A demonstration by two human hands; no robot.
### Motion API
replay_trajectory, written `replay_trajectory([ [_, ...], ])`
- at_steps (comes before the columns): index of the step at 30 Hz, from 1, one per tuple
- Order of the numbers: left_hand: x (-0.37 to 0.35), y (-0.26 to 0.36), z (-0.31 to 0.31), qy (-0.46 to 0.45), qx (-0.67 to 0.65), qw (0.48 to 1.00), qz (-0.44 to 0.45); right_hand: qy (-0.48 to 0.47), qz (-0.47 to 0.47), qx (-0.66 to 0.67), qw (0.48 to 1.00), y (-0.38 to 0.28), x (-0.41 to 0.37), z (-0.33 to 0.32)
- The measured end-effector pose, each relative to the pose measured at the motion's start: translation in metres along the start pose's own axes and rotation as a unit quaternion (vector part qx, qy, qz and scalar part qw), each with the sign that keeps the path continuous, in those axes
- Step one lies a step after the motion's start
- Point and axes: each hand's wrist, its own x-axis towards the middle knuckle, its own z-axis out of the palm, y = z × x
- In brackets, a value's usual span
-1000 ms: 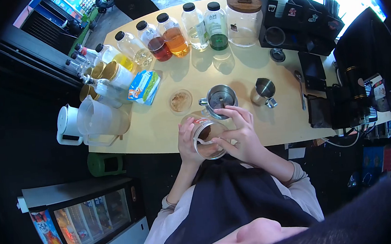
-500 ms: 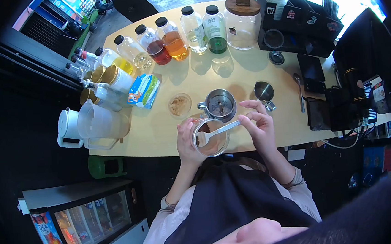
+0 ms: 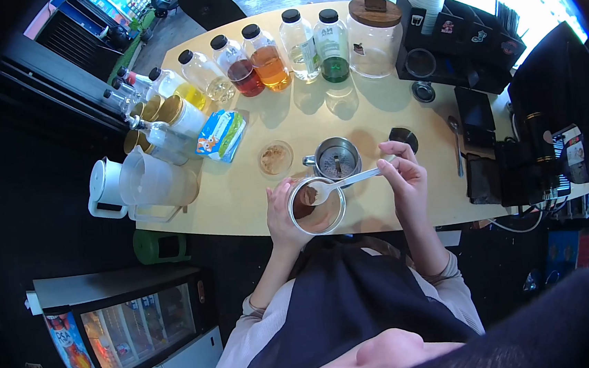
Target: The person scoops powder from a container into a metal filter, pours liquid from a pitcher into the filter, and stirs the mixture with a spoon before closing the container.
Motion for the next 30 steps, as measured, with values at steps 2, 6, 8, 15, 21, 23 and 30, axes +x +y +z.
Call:
replay_trajectory([
  [2, 0.001, 0.001, 0.001, 0.014, 0.003, 1.000, 0.000, 0.000, -0.004, -0.004, 1.000, 0.000, 0.002, -0.001],
  [6, 0.005, 0.005, -0.001, 0.015, 0.003, 1.000, -0.012, -0.006, 0.000, 0.003, 1.000, 0.000, 0.005, -0.003],
  [8, 0.007, 0.006, -0.001, 0.023, -0.003, 1.000, -0.019, -0.009, 0.001, 0.007, 1.000, 0.000, 0.006, -0.002],
  [15, 0.010, 0.010, -0.004, 0.008, -0.005, 0.999, -0.033, -0.014, -0.003, 0.035, 0.999, 0.004, 0.010, 0.000],
  [21, 0.011, 0.011, -0.005, 0.008, -0.029, 0.999, -0.043, -0.006, -0.006, 0.042, 0.999, 0.004, 0.012, 0.002],
  [23, 0.007, 0.006, -0.002, -0.008, -0.020, 0.998, -0.052, -0.005, 0.000, 0.046, 0.999, 0.005, 0.013, 0.003],
  [30, 0.014, 0.009, -0.012, -0.035, -0.025, 0.996, -0.082, -0.001, 0.010, 0.065, 0.998, 0.006, 0.014, 0.004],
])
